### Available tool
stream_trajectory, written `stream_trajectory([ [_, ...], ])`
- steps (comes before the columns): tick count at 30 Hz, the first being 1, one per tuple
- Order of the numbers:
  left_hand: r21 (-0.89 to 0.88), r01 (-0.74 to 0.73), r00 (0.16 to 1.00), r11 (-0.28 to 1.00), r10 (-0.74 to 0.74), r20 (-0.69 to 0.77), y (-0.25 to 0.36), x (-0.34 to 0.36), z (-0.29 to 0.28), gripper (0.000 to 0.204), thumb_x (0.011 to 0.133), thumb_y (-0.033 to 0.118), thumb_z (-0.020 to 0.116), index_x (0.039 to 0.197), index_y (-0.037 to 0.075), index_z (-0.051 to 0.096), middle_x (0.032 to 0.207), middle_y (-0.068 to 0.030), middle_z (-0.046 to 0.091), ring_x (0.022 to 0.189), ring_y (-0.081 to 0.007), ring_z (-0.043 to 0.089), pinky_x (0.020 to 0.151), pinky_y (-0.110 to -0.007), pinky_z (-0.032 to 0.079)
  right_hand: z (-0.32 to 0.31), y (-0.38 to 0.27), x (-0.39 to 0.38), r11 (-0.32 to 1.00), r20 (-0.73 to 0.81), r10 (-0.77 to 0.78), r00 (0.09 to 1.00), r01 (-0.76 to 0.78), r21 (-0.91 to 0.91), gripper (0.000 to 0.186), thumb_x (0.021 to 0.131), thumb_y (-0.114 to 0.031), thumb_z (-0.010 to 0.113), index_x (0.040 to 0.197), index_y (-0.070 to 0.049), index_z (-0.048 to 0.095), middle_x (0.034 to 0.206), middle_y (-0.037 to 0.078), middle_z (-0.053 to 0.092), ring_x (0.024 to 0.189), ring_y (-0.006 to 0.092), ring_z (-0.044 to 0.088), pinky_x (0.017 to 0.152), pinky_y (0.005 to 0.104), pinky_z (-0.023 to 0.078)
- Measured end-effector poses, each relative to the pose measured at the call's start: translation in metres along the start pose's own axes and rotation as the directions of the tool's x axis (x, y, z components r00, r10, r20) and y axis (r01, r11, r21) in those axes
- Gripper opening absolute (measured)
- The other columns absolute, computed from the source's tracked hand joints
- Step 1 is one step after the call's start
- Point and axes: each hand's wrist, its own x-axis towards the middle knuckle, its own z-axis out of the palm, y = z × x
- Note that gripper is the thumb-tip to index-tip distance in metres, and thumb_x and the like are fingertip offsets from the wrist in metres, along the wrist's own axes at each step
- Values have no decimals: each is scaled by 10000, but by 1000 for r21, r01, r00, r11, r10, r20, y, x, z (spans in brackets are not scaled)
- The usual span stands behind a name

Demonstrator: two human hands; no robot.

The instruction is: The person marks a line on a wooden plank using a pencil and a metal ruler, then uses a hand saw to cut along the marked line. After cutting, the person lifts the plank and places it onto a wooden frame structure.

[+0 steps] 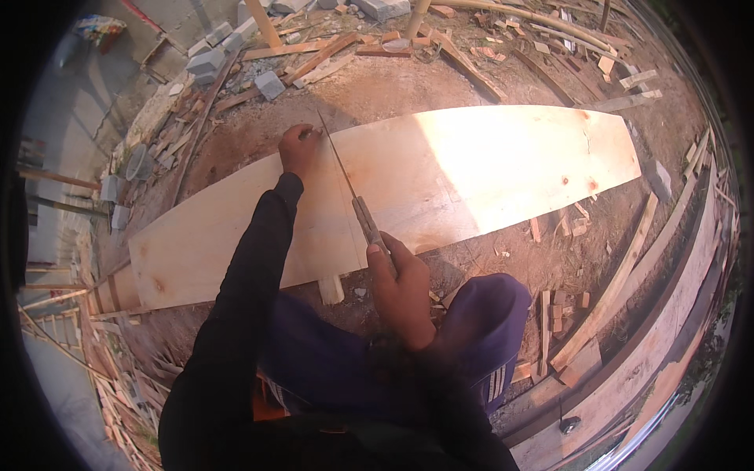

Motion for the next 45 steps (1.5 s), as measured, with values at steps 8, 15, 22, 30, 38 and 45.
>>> stream_trajectory([
  [8,415,-82,951,906,195,-238,5,-13,11,203,862,152,682,984,-9,674,1087,-203,614,1121,-390,538,1023,-496,414,36,74,-22,986,-106,-166,980,168,1,408,1005,-177,635,1335,61,627,906,135,746,813,114,661,745,304,538],
  [15,419,-66,959,906,173,-224,-12,-14,-10,296,920,222,652,1124,10,616,1179,-210,511,1180,-413,450,1047,-585,349,42,61,-22,972,-100,-235,967,231,-47,442,986,-215,655,1316,78,631,1039,274,743,993,282,747,842,371,565],
  [22,682,-3,981,731,-130,144,24,-94,-25,619,1034,624,316,1591,360,372,1704,-149,177,1548,-504,80,1076,-864,26,38,71,-14,968,-122,-155,980,175,179,418,1020,-188,616,1336,86,620,844,69,697,766,98,609,686,302,513],
  [30,735,-13,958,678,-202,204,49,-101,-20,576,1055,587,301,1596,392,333,1713,-131,158,1535,-547,42,1057,-880,11,38,83,-28,981,-80,-109,991,121,151,435,1037,-188,585,1390,66,590,977,105,722,883,114,631,785,285,520],
  [38,649,3,964,761,-173,199,34,-102,-20,564,1054,570,302,1589,398,341,1716,-130,147,1544,-525,41,1066,-871,-5,50,74,-42,994,-43,-91,995,93,52,447,1037,-166,558,1406,87,559,1118,184,737,988,150,654,886,303,522],
  [45,634,2,972,774,-151,181,31,-101,-19,553,1053,560,318,1582,407,351,1712,-126,158,1540,-531,47,1066,-870,-3,53,61,-32,986,-81,-151,985,156,57,453,1017,-157,596,1386,102,555,790,155,691,669,126,618,638,321,513],
])
